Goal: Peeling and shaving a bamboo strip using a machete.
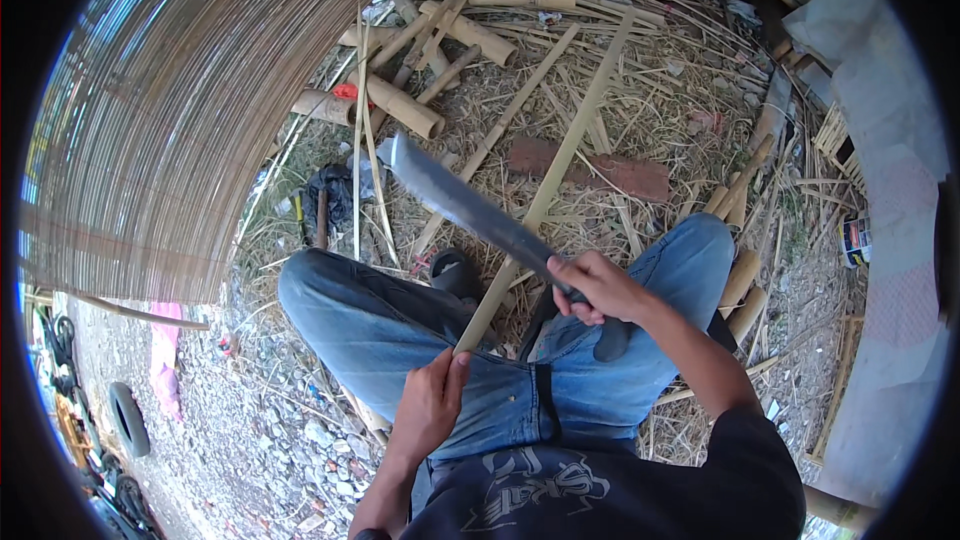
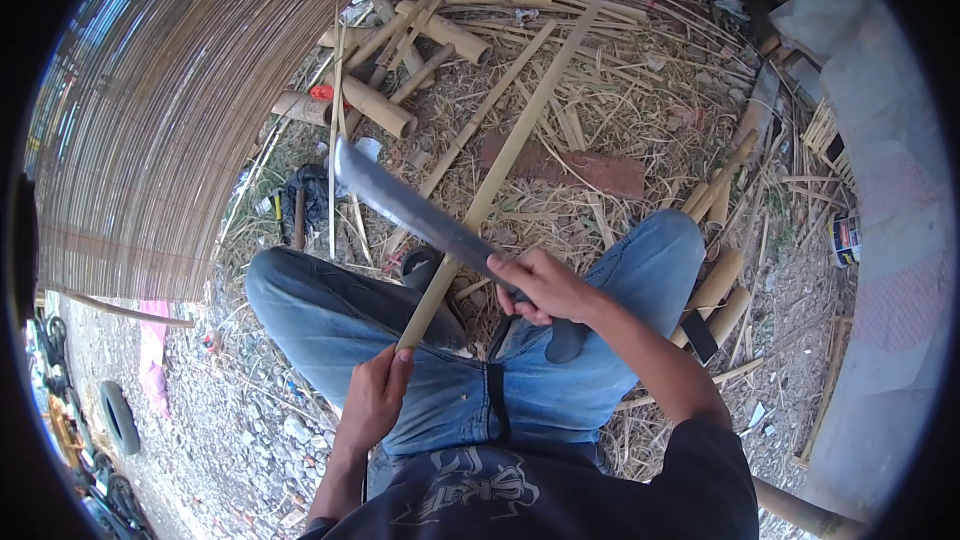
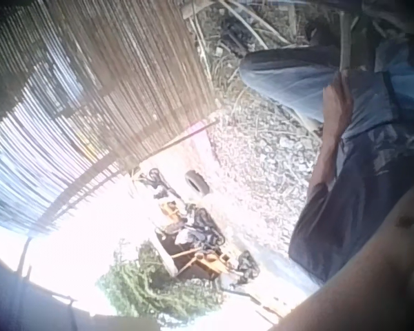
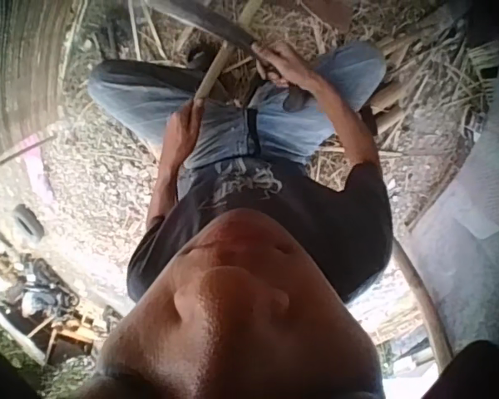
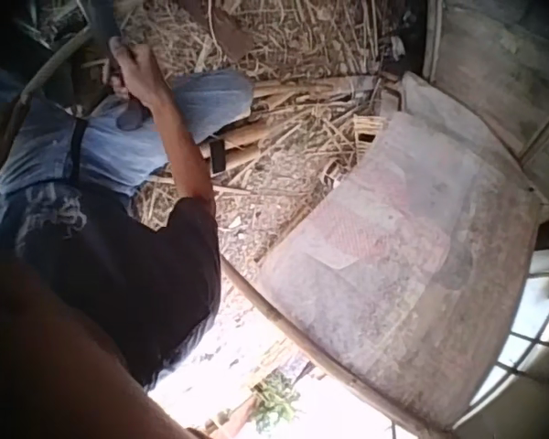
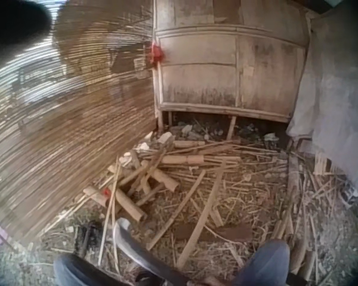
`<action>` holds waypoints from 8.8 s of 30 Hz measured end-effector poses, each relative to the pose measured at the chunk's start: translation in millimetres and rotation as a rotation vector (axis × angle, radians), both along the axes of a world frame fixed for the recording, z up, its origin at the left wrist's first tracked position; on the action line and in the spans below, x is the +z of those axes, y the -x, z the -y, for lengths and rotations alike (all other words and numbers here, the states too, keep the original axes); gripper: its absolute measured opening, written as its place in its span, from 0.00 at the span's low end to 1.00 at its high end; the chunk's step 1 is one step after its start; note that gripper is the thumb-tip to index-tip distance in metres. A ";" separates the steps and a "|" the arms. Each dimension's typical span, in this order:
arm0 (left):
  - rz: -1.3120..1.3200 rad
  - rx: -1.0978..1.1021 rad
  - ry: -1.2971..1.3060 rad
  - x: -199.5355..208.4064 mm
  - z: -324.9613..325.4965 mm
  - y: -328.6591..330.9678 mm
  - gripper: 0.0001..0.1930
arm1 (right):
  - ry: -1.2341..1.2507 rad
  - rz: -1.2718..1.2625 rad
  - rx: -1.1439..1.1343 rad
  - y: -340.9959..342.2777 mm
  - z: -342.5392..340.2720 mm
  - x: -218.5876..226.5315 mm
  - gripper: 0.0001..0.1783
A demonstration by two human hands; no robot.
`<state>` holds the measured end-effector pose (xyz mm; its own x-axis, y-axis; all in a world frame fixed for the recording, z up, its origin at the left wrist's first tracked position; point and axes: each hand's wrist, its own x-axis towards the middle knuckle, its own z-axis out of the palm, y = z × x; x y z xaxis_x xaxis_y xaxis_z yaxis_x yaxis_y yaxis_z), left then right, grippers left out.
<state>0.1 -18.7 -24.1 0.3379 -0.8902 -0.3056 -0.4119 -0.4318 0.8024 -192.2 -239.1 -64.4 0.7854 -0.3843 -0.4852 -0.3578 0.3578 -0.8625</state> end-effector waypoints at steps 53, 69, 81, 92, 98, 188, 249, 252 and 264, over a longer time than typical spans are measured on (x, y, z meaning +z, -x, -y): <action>-0.384 0.028 -0.095 0.8 -4.9 -5.5 0.26 | -0.059 -0.008 -0.249 9.8 1.5 0.0 0.36; -0.309 -0.020 -0.070 -2.5 -2.5 -0.5 0.25 | -0.144 0.012 -0.318 11.3 0.1 -2.2 0.36; -0.263 -0.028 -0.059 -9.8 -5.5 -0.6 0.23 | -0.063 -0.085 -0.144 5.1 -7.9 -4.7 0.36; -0.192 -0.021 -0.018 -4.3 -6.9 -1.7 0.20 | -0.062 -0.081 -0.220 12.8 4.9 2.3 0.36; -0.153 -0.053 -0.042 -2.1 -0.9 -2.8 0.20 | -0.020 -0.093 -0.063 8.4 -10.6 -0.8 0.37; -0.301 -0.043 -0.102 -12.2 -2.0 -10.3 0.29 | 0.053 -0.100 -0.186 14.7 6.0 12.1 0.36; -0.707 0.051 -0.199 -10.2 4.9 8.3 0.28 | -0.106 -0.075 -0.039 29.3 -7.3 3.5 0.38; -0.719 0.046 -0.202 -12.4 -1.3 2.3 0.27 | -0.056 -0.051 -0.069 27.8 -2.4 10.1 0.38; -0.754 0.094 -0.229 0.8 -0.4 5.0 0.26 | -0.022 -0.015 -0.175 23.8 -0.5 9.8 0.37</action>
